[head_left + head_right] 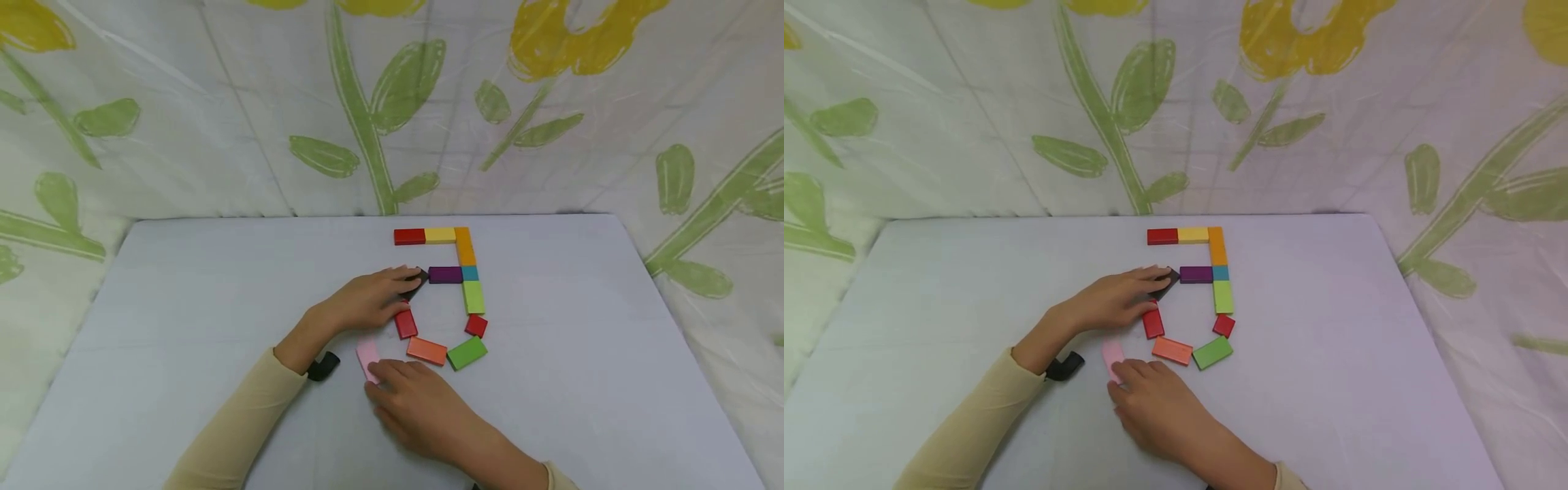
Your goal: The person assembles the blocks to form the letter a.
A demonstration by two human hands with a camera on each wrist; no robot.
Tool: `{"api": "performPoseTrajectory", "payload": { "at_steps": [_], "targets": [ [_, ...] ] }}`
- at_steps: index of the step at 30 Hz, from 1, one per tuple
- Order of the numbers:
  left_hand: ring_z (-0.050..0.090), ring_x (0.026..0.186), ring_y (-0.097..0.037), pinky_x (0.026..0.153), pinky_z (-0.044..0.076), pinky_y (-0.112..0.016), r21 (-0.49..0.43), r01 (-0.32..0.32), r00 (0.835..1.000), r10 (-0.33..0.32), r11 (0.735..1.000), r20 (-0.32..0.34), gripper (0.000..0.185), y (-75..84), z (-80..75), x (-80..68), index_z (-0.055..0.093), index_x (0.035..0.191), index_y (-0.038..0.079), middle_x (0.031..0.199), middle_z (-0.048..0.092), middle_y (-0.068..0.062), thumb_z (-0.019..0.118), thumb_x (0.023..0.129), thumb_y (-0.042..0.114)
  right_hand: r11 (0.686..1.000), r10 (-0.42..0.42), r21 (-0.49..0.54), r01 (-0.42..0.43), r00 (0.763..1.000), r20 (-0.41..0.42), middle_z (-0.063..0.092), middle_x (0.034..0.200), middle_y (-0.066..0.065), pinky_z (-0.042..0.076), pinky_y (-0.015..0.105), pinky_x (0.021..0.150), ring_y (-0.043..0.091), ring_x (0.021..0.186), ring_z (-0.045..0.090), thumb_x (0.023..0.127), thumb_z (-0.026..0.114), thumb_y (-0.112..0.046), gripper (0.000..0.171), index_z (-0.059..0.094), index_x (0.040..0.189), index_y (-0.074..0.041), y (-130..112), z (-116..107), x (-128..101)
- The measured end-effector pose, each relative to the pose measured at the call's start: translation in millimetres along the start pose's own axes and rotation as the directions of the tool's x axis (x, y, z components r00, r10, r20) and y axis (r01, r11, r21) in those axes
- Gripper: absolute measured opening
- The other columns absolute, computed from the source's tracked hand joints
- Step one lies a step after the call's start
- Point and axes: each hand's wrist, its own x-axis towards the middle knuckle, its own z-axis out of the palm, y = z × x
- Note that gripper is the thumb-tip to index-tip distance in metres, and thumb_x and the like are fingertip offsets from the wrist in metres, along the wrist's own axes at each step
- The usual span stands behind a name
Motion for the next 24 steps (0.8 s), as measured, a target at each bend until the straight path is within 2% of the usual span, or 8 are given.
{"api": "performPoseTrajectory", "payload": {
  "at_steps": [3, 6, 11, 14, 19, 24],
  "targets": [
    [0.03, 0.155, -0.016, 0.123, 0.036, -0.041, -0.001, 0.01, 1.0, -0.01, 1.0, 0.005, 0.053, 0.5, -1.2, -0.7, 0.044, 0.153, 0.019, 0.164, 0.038, 0.006, 0.058, 0.103, 0.031, 0.999, 0.012, 0.03, -0.01, 0.998, -0.066, 0.071, 0.124, -0.005, 0.056, 0.034, 0.101, 0.012, 0.119, 0.066, 0.095, 0.068, -0.03, 0.024, 0.074, 0.117, -0.021, 2.4, -2.1, -0.4],
    [0.03, 0.155, -0.016, 0.123, 0.036, -0.041, -0.003, 0.007, 1.0, -0.007, 1.0, 0.005, 0.053, -0.2, -1.1, -1.1, 0.044, 0.153, 0.019, 0.164, 0.037, 0.006, 0.057, 0.103, 0.031, 0.999, 0.03, 0.046, -0.026, 0.994, -0.108, 0.073, 0.119, -0.006, 0.056, 0.031, 0.1, 0.011, 0.114, 0.068, 0.094, 0.07, -0.029, 0.025, 0.074, 0.117, -0.02, 5.6, -1.8, 3.8],
    [0.03, 0.156, -0.016, 0.123, 0.036, -0.041, -0.002, 0.003, 1.0, -0.003, 1.0, 0.007, 0.053, -1.2, 0.7, -0.6, 0.044, 0.153, 0.02, 0.164, 0.037, 0.006, 0.057, 0.103, 0.032, 0.998, 0.045, 0.044, -0.044, 0.998, -0.033, 0.06, 0.144, -0.001, 0.053, 0.034, 0.107, 0.015, 0.133, 0.057, 0.096, 0.069, -0.034, 0.047, 0.061, 0.139, -0.019, 8.1, 1.5, 8.5],
    [0.03, 0.155, -0.016, 0.123, 0.036, -0.041, -0.001, -0.004, 1.0, 0.004, 1.0, 0.005, 0.053, -1.3, 0.8, -0.1, 0.044, 0.153, 0.019, 0.164, 0.037, 0.006, 0.057, 0.103, 0.032, 0.998, 0.045, 0.049, -0.045, 0.999, -0.001, 0.054, 0.151, 0.0, 0.053, 0.036, 0.108, 0.017, 0.138, 0.053, 0.096, 0.068, -0.036, 0.051, 0.058, 0.143, -0.019, 9.7, 3.5, 7.9],
    [0.03, 0.155, -0.015, 0.123, 0.036, -0.041, -0.004, -0.003, 1.0, 0.003, 1.0, 0.004, 0.053, -0.3, -0.6, 0.1, 0.045, 0.152, 0.019, 0.164, 0.037, 0.006, 0.057, 0.103, 0.032, 0.996, 0.05, 0.077, -0.049, 0.999, -0.005, 0.056, 0.15, 0.003, 0.054, 0.037, 0.106, 0.018, 0.137, 0.056, 0.095, 0.069, -0.035, 0.041, 0.067, 0.134, -0.019, 13.2, 1.3, 5.0],
    [0.031, 0.155, -0.016, 0.123, 0.036, -0.042, -0.009, 0.003, 1.0, -0.003, 1.0, 0.007, 0.053, 0.0, -1.4, -0.4, 0.045, 0.153, 0.019, 0.164, 0.037, 0.006, 0.057, 0.103, 0.031, 0.994, 0.046, 0.098, -0.041, 0.998, -0.044, 0.065, 0.14, 0.004, 0.057, 0.033, 0.1, 0.016, 0.126, 0.065, 0.092, 0.073, -0.038, 0.037, 0.073, 0.123, -0.018, 16.2, -0.9, 5.3]
  ]
}}
